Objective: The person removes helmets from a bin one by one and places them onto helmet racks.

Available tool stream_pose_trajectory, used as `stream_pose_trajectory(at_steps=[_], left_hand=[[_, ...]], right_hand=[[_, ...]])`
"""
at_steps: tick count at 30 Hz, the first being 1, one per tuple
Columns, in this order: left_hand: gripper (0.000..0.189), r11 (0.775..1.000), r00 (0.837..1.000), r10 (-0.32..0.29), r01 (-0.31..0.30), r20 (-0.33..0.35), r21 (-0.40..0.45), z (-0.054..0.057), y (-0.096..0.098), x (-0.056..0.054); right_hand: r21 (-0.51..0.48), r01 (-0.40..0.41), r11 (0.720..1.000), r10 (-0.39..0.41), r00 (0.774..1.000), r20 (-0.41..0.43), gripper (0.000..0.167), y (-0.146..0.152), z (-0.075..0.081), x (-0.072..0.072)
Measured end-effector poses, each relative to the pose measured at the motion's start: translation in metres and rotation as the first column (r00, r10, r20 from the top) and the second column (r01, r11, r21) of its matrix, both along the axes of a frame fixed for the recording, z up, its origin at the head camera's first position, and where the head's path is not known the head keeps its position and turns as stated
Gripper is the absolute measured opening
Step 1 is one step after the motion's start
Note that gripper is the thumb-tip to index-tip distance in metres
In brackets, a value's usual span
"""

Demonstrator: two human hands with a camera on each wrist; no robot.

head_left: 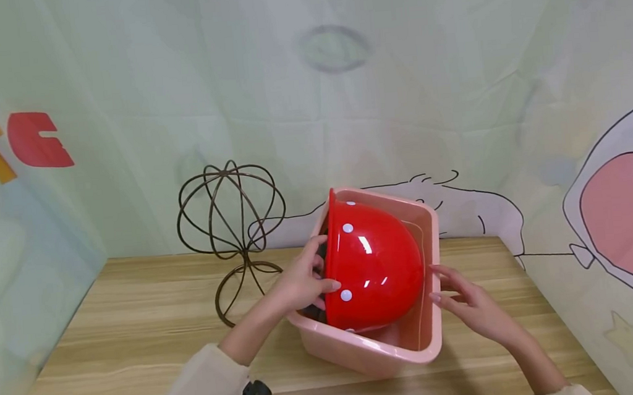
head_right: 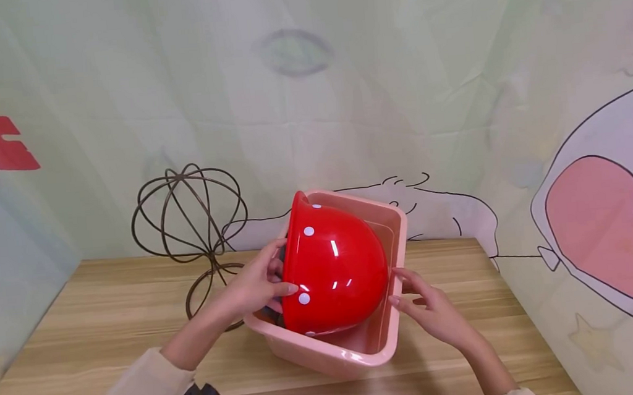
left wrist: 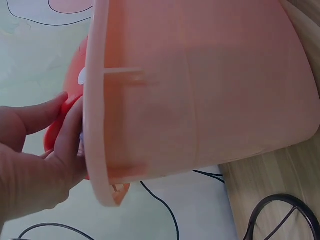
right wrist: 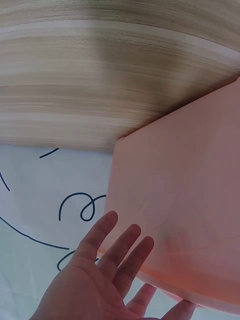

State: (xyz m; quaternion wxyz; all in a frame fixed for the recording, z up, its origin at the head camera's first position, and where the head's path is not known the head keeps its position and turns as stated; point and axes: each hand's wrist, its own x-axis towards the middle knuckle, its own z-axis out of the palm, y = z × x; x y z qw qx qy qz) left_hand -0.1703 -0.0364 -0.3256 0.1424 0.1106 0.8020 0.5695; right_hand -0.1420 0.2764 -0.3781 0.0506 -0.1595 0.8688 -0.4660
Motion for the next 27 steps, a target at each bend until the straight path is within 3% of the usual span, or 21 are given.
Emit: stream_pose_trajectory(at_steps=[6, 16, 27], left_hand=[[0.076, 0.999, 0.999, 0.03, -0.03, -0.013, 0.015, -0.0033, 0.0004, 0.0007], [0.069, 0.993, 0.999, 0.046, -0.048, 0.028, 0.11, -0.0035, 0.0007, -0.001], [0.066, 0.985, 0.995, 0.093, -0.099, 0.047, 0.14, -0.0038, 0.0023, 0.0001]], right_hand=[[0.0, 0.012, 1.0, -0.012, 1.0, 0.007, 0.054, 0.0002, -0.0007, 0.0005], [0.002, -0.002, 1.0, 0.002, 1.0, 0.003, 0.054, 0.0001, 0.0001, 0.0006], [0.012, 0.009, 1.0, -0.009, 1.0, 0.01, 0.055, -0.0003, 0.0, 0.0008]])
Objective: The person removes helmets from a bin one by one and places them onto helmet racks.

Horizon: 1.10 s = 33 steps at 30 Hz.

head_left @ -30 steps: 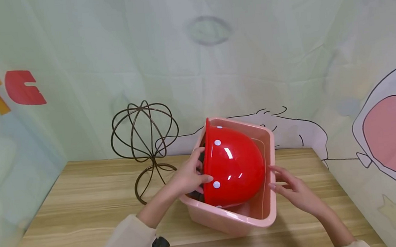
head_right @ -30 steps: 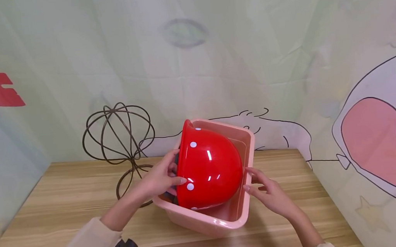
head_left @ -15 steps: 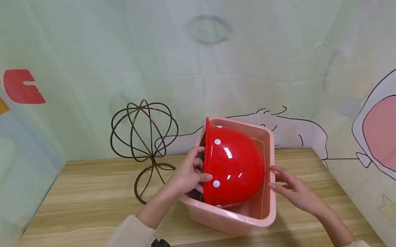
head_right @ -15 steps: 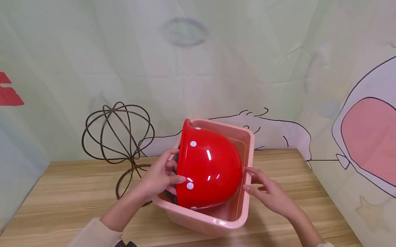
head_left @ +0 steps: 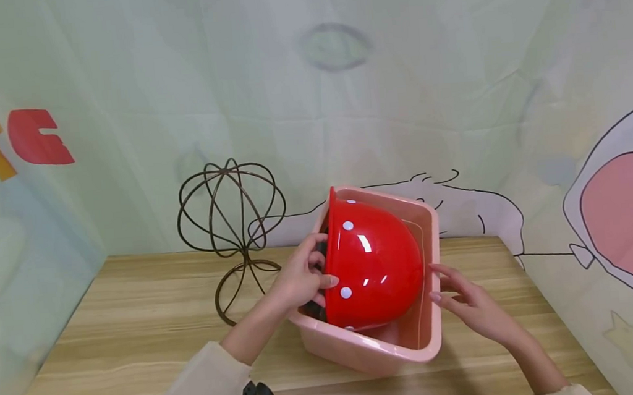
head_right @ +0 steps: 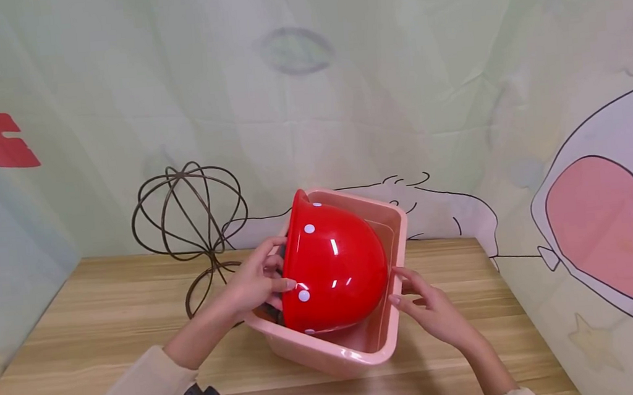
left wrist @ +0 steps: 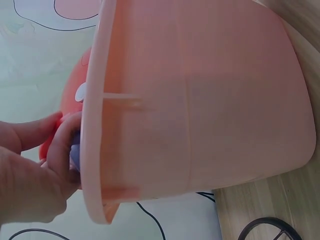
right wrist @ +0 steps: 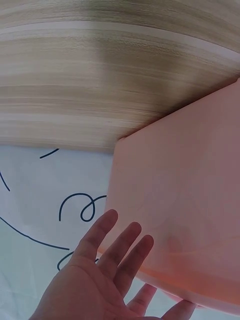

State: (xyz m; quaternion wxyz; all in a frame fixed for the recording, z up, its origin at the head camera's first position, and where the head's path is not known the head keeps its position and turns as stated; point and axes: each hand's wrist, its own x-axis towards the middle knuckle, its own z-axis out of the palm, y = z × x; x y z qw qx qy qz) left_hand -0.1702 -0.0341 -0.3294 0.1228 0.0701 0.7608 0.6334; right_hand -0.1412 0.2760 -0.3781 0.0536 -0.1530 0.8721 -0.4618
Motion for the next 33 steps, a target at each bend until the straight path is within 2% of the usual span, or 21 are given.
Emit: stream_pose_trajectory(at_steps=[11, 16, 20, 26, 33], left_hand=[[0.064, 0.998, 0.998, 0.056, -0.056, 0.037, 0.009, 0.004, -0.003, 0.0], [0.062, 0.992, 0.996, 0.071, -0.077, 0.06, 0.104, 0.01, -0.008, -0.002], [0.06, 0.977, 0.996, 0.075, -0.085, 0.058, 0.193, 0.017, -0.011, -0.002], [0.058, 0.964, 0.997, 0.079, -0.083, 0.025, 0.253, 0.027, -0.013, 0.001], [0.059, 0.94, 0.994, 0.106, -0.11, 0.03, 0.322, 0.033, -0.016, 0.007]], right_hand=[[0.006, 0.0, 1.0, 0.0, 1.0, -0.013, 0.054, 0.001, -0.003, -0.002], [-0.004, 0.004, 1.0, -0.004, 1.0, -0.023, 0.055, 0.0, -0.005, -0.002], [-0.009, 0.001, 1.0, -0.001, 0.999, -0.04, 0.056, 0.0, -0.005, -0.002], [-0.047, -0.005, 0.999, 0.004, 1.0, -0.026, 0.056, -0.002, -0.006, 0.001], [-0.053, 0.006, 0.999, -0.007, 1.0, -0.027, 0.056, 0.0, -0.01, 0.0]])
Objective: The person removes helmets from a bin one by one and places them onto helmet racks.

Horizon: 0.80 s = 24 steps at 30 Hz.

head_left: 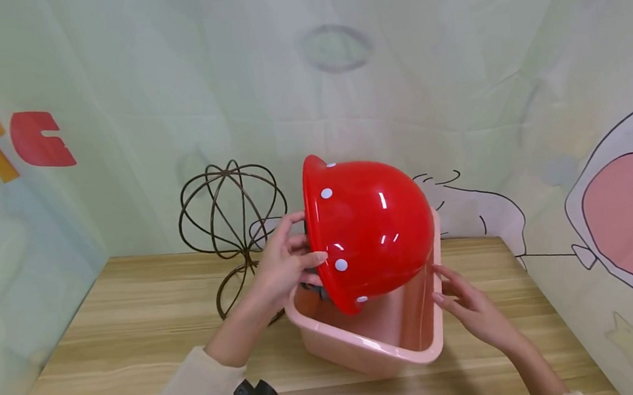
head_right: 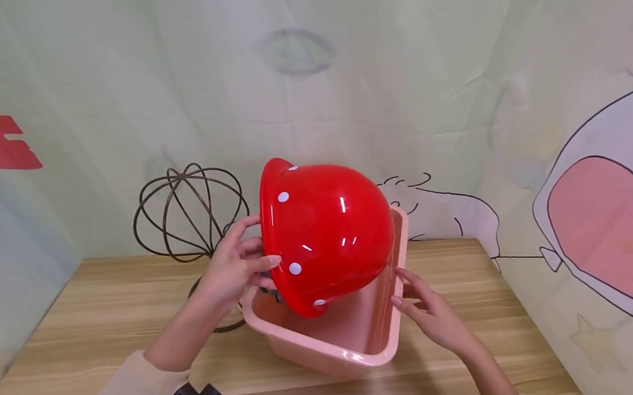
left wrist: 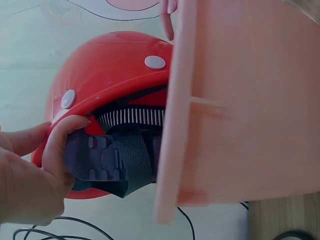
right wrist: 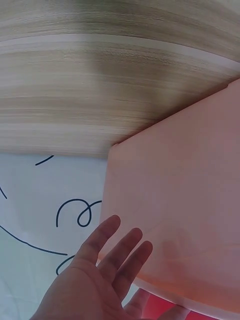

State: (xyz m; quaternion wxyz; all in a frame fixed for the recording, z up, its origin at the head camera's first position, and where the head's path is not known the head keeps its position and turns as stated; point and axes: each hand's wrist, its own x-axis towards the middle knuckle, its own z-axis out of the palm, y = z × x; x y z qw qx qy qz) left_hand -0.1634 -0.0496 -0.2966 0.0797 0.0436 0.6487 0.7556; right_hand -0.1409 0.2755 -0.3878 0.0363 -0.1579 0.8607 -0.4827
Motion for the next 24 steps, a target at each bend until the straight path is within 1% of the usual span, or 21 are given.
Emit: stream_pose_trajectory(at_steps=[3, 9, 17, 21, 24], left_hand=[[0.058, 0.999, 1.0, -0.005, 0.006, -0.016, 0.041, 0.006, -0.001, 0.003], [0.057, 0.995, 0.997, -0.008, 0.015, -0.072, 0.101, 0.017, -0.002, 0.009], [0.057, 0.989, 0.983, 0.011, 0.016, -0.182, 0.149, 0.032, -0.007, 0.012], [0.057, 0.983, 0.979, 0.017, 0.021, -0.203, 0.184, 0.041, -0.012, 0.012], [0.057, 0.979, 0.976, 0.036, 0.009, -0.214, 0.203, 0.046, -0.017, 0.013]], right_hand=[[-0.003, 0.008, 1.0, -0.008, 1.0, 0.007, 0.056, 0.0, -0.001, 0.0], [-0.008, -0.017, 1.0, 0.017, 0.999, -0.032, 0.054, 0.0, 0.0, 0.001], [-0.001, -0.008, 1.0, 0.008, 1.0, -0.03, 0.054, -0.001, 0.001, 0.001], [0.013, 0.003, 1.0, -0.002, 0.999, -0.032, 0.054, -0.001, 0.001, 0.0], [0.023, 0.004, 1.0, -0.003, 1.0, -0.022, 0.054, -0.002, 0.002, 0.0]])
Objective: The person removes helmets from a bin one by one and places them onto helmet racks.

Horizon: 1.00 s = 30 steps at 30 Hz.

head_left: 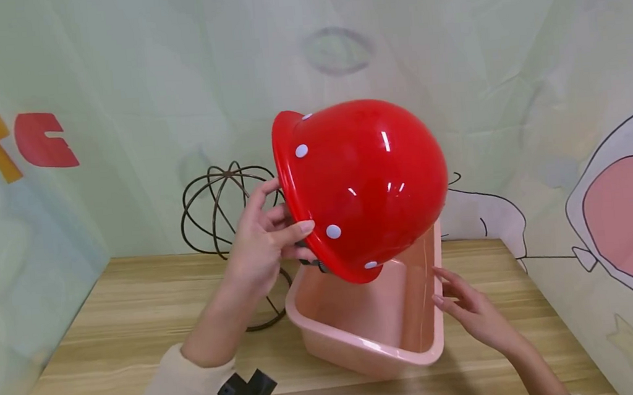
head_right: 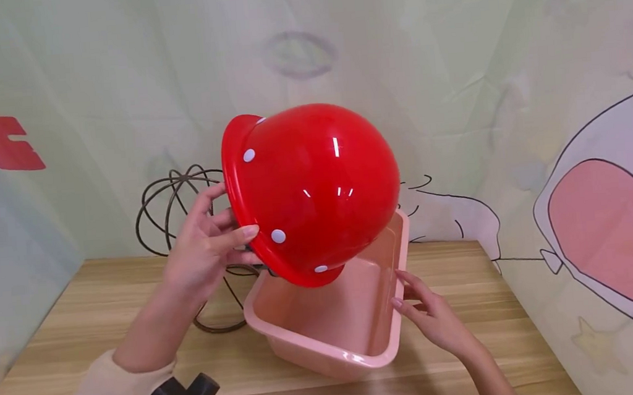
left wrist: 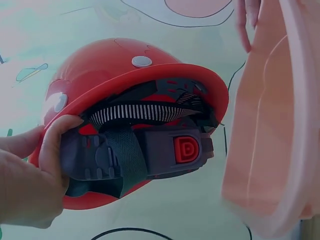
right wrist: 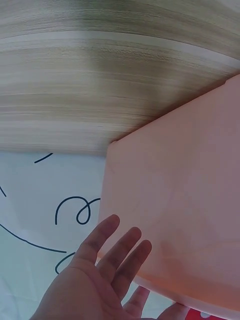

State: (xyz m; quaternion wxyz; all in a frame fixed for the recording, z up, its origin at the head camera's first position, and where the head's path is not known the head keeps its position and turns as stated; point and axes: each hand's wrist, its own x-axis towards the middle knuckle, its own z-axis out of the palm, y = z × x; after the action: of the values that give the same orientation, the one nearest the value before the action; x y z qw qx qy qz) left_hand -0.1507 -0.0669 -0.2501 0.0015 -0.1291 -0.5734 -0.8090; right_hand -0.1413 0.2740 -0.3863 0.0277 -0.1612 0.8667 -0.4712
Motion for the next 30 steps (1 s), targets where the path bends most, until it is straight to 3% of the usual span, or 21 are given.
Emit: stream_pose_trajectory(at_steps=[11, 20, 30], left_hand=[[0.054, 0.992, 0.992, 0.108, -0.103, -0.069, 0.071, 0.012, -0.031, 0.005], [0.051, 0.971, 0.988, 0.12, -0.096, -0.098, 0.219, 0.004, -0.061, 0.008], [0.053, 0.945, 0.992, 0.117, -0.096, -0.048, 0.311, -0.009, -0.084, 0.011]], right_hand=[[0.02, -0.007, 1.0, 0.008, 0.999, -0.052, 0.051, 0.001, -0.003, -0.001], [0.029, -0.001, 1.0, 0.003, 0.998, -0.057, 0.05, 0.002, -0.003, -0.003], [0.042, 0.015, 0.999, -0.012, 0.999, -0.052, 0.051, 0.002, -0.002, -0.003]])
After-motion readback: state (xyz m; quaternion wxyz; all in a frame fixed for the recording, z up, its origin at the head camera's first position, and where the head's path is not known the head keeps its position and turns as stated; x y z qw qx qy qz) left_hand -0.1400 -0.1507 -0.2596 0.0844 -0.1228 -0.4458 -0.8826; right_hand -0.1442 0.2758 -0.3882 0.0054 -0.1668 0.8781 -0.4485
